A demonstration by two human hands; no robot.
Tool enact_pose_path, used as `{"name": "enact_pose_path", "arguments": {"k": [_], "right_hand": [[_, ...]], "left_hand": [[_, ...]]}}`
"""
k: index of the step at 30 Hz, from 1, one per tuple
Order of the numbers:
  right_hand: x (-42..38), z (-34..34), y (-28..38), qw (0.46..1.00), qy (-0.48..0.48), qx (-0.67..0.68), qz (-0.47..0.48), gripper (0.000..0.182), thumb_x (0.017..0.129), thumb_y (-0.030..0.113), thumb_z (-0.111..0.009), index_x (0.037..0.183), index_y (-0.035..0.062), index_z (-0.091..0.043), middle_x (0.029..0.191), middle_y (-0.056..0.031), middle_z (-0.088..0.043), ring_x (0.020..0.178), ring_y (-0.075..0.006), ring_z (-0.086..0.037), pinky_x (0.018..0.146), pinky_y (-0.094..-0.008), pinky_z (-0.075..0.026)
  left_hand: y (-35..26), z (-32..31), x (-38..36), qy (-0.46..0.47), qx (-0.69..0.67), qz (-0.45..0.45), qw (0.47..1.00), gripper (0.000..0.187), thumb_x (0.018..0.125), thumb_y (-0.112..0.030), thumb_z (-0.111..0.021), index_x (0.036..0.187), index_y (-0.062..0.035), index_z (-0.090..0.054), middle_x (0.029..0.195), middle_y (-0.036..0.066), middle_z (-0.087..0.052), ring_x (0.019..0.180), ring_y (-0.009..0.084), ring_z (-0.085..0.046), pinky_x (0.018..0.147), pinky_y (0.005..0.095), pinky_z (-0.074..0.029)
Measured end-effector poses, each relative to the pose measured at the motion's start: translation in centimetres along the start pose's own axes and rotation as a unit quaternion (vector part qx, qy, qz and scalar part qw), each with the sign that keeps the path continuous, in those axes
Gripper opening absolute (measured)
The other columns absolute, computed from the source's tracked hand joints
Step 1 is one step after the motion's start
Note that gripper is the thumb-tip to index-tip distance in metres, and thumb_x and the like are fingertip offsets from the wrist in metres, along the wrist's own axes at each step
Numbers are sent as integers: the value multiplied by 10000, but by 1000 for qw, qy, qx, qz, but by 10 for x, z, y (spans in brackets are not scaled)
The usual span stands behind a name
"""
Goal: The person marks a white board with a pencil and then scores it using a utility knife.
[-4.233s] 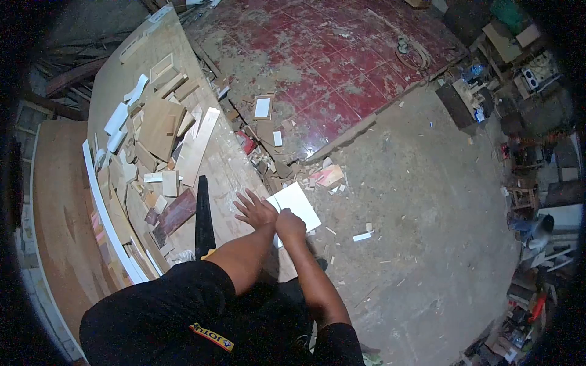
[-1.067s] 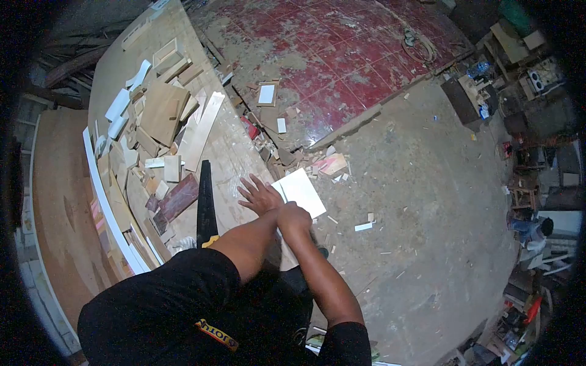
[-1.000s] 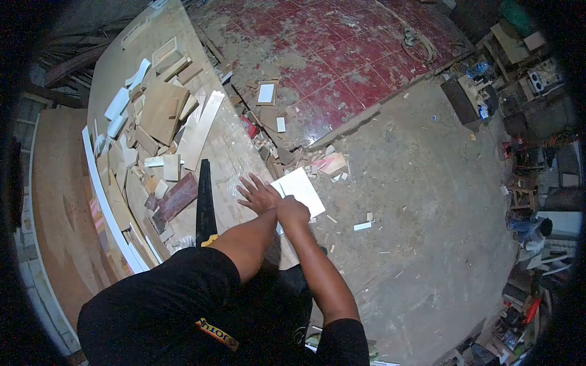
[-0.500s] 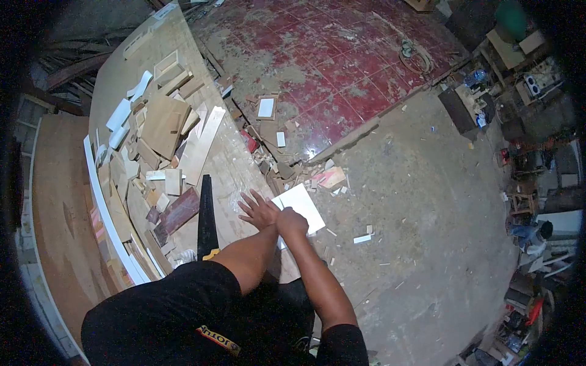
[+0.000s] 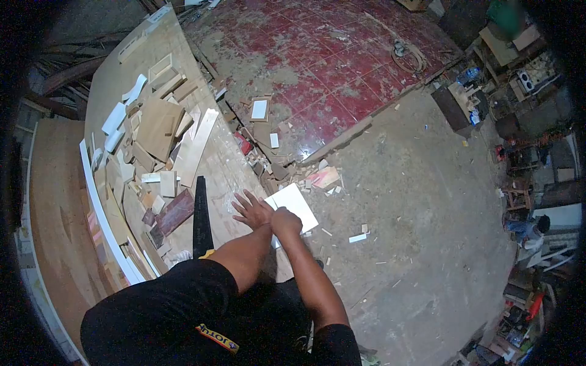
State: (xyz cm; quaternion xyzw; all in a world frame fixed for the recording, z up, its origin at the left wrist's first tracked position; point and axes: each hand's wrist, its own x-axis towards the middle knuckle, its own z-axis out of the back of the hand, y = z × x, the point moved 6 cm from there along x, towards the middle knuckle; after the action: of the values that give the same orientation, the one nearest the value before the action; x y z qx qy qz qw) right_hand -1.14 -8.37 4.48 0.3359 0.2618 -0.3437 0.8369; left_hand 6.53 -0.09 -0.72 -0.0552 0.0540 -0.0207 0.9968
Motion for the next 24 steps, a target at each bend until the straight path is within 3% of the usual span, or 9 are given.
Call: {"name": "enact_pose_path", "arguments": {"k": [7,9,10,14,17,19,20,24], "right_hand": [[-47,18,-5,999,2,8,-54,330,926,204,-453,1051,-51,-622,1019,-249,-682,938,-361,-692,800,-443,-550],[-46,29,6,999,30,22,-37,345,903,204,-462,1078,-47,-621,1054,-263,-674,983,-381,-676,833,-457,-535],[-42,35,14,999,30,13,-2,354,905,224,-464,1059,-38,-646,1056,-250,-678,981,-370,-679,832,-448,-537],[4,12,11,998,8,55,-41,376,906,236,-465,1083,-42,-646,1053,-244,-680,975,-361,-682,830,-447,-538],[-16,22,14,1000,18,24,-3,404,904,240,-472,1140,-50,-627,1061,-243,-678,996,-360,-676,847,-446,-533],[-41,29,18,999,42,-7,0,418,900,239,-482,1167,-56,-613,1086,-245,-671,1027,-356,-666,869,-444,-525],[-51,38,18,997,41,48,-41,401,895,237,-500,1145,-46,-634,1127,-246,-658,1051,-348,-659,886,-438,-519],[-27,29,22,996,68,31,-42,391,892,238,-515,1135,-41,-643,1149,-239,-653,1057,-339,-659,875,-436,-524]], "left_hand": [[-2,6,-3,-41,-2,-4,999,674,938,-323,-450,1524,-107,-197,1592,183,-78,1454,433,-76,1107,681,-78],[-1,5,-4,-21,7,1,1000,676,937,-324,-451,1525,-110,-196,1593,181,-79,1454,432,-76,1108,681,-75],[0,2,-4,-53,3,-5,999,635,954,-329,-435,1521,-131,-231,1592,176,-110,1445,445,-112,1088,704,-118],[6,-10,2,-30,2,-3,1000,630,958,-345,-422,1520,-128,-237,1593,172,-111,1447,443,-107,1089,703,-115],[4,-2,-1,7,16,3,1000,631,964,-362,-410,1526,-148,-221,1595,166,-103,1447,442,-102,1095,693,-116],[0,6,-4,-44,-8,-1,999,662,936,-339,-451,1522,-143,-216,1594,178,-88,1453,436,-73,1097,692,-93],[1,5,-5,-42,-8,2,999,662,936,-339,-451,1522,-143,-216,1594,178,-88,1453,436,-73,1097,692,-93],[7,-8,-1,-27,1,-3,1000,662,943,-344,-443,1524,-139,-203,1594,180,-84,1450,444,-72,1097,691,-94]]}}
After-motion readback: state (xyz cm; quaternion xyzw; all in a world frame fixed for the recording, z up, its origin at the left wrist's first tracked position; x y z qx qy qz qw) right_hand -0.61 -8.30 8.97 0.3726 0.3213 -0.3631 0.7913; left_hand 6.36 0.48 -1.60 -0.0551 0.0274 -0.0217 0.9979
